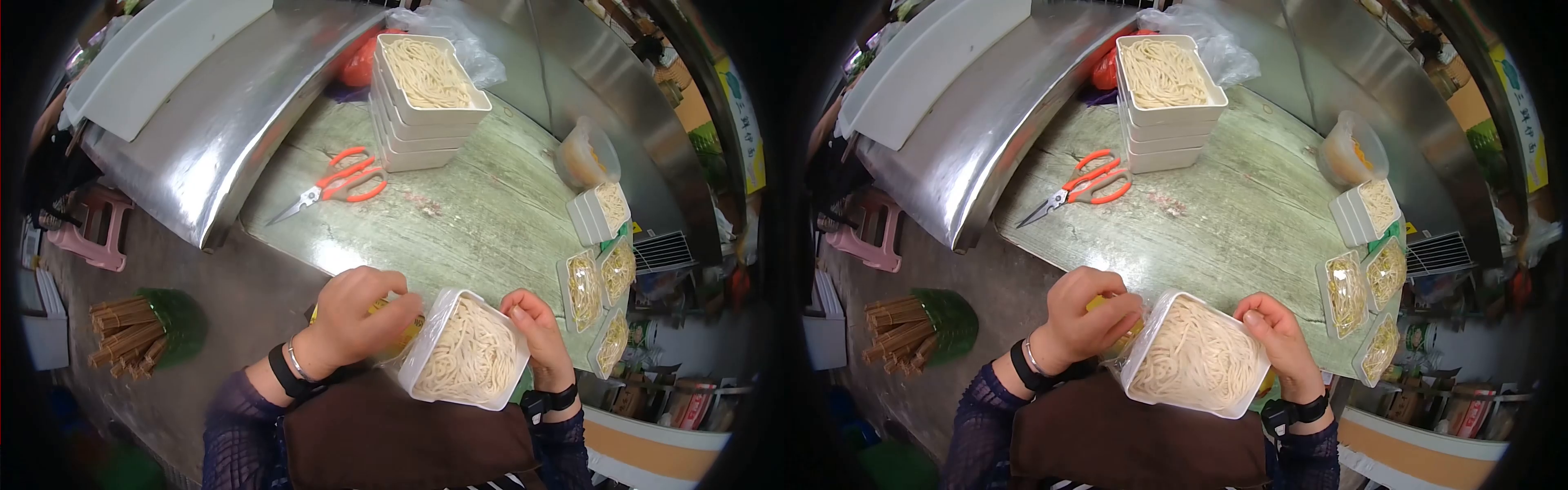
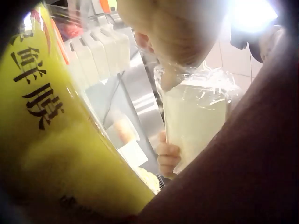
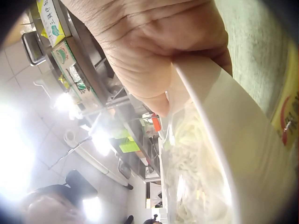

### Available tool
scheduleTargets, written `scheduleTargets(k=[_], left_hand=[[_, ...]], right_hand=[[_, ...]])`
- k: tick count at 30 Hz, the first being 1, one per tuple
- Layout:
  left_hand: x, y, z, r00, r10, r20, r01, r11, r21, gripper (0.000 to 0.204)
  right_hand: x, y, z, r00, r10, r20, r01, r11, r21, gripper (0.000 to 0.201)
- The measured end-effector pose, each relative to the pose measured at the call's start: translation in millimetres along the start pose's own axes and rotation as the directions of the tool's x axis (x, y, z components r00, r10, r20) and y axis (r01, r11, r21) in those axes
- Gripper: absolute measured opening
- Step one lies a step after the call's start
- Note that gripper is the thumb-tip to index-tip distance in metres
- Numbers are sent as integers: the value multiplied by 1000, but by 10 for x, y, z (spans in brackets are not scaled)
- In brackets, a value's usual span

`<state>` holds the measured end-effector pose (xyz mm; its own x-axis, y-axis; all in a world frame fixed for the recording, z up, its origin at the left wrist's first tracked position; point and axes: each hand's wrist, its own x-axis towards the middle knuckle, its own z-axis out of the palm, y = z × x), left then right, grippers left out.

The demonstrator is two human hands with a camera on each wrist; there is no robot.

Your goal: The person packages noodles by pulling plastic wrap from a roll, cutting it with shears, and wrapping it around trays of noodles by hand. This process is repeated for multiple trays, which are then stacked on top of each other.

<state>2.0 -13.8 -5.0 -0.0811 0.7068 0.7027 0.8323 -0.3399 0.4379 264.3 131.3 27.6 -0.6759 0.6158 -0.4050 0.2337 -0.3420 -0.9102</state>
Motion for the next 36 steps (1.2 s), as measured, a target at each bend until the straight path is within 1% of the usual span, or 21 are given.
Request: scheduleTargets(k=[3,6,7,8,9,10,11,13,16,18,19,22,23,26,28,29,31,32,33,34,36], left_hand=[[-23,-45,9,999,-2,-41,3,999,35,26],[-90,-238,94,963,-228,-143,227,974,-23,26],[-59,-321,55,940,-325,-104,321,945,-60,17],[-75,-382,59,862,-508,4,494,837,-236,16],[-94,-459,86,753,-643,139,640,668,-380,16],[-101,-507,93,623,-723,297,752,450,-482,17],[-99,-519,89,532,-739,413,781,239,-577,18],[-71,-508,79,369,-665,650,732,-223,-644,22],[-38,-493,-9,339,-612,714,582,-461,-670,30],[-115,-502,-39,326,-580,747,622,-463,-631,40],[-160,-483,-47,317,-564,762,642,-464,-610,46],[-202,-264,-92,324,-358,876,806,-381,-454,52],[-130,-157,-104,306,-349,886,817,-383,-432,44],[-107,-108,-77,416,-394,819,804,-261,-534,30],[-79,-10,-113,566,-633,528,726,78,-684,21],[-59,29,-143,630,-694,349,670,257,-697,18],[28,11,-184,836,-543,80,500,694,-519,14],[76,-8,-223,900,-434,41,413,819,-398,14],[123,-27,-262,948,-317,2,306,914,-265,13],[167,-58,-332,974,-223,47,228,960,-161,13],[170,-63,-331,979,-174,109,192,964,-182,14]], right_hand=[[-21,12,-53,1000,-17,-14,16,998,-54,20],[-36,-8,-12,998,-4,-61,3,1000,-19,21],[-45,-15,8,999,10,-43,-11,1000,-29,20],[-50,-24,27,999,23,-22,-24,999,-41,19],[-31,-32,41,1000,30,-1,-30,998,-53,18],[-12,-30,49,1000,16,2,-16,999,-46,15],[-5,-28,48,1000,5,1,-5,999,-38,12],[-3,-45,53,1000,0,-10,-1,1000,-26,10],[-28,-106,77,999,20,-36,-21,1000,-15,12],[-35,-117,82,998,40,-43,-41,999,-25,17],[-31,-110,74,999,32,-40,-32,999,-12,14],[-10,-88,58,999,17,-30,-17,1000,15,9],[4,-87,71,999,17,-28,-16,1000,19,9],[0,-79,51,999,18,-29,-19,1000,-4,9],[0,-82,33,999,17,-39,-18,1000,-23,9],[-8,-74,39,999,17,-48,-18,1000,-26,9],[-37,-69,66,998,26,-56,-28,999,-27,11],[-30,-96,85,998,33,-50,-34,999,-28,12],[-20,-112,97,998,37,-43,-39,999,-29,13],[-16,-112,97,999,29,-36,-30,999,-25,13],[-18,-114,90,1000,13,-28,-13,1000,-17,13]])
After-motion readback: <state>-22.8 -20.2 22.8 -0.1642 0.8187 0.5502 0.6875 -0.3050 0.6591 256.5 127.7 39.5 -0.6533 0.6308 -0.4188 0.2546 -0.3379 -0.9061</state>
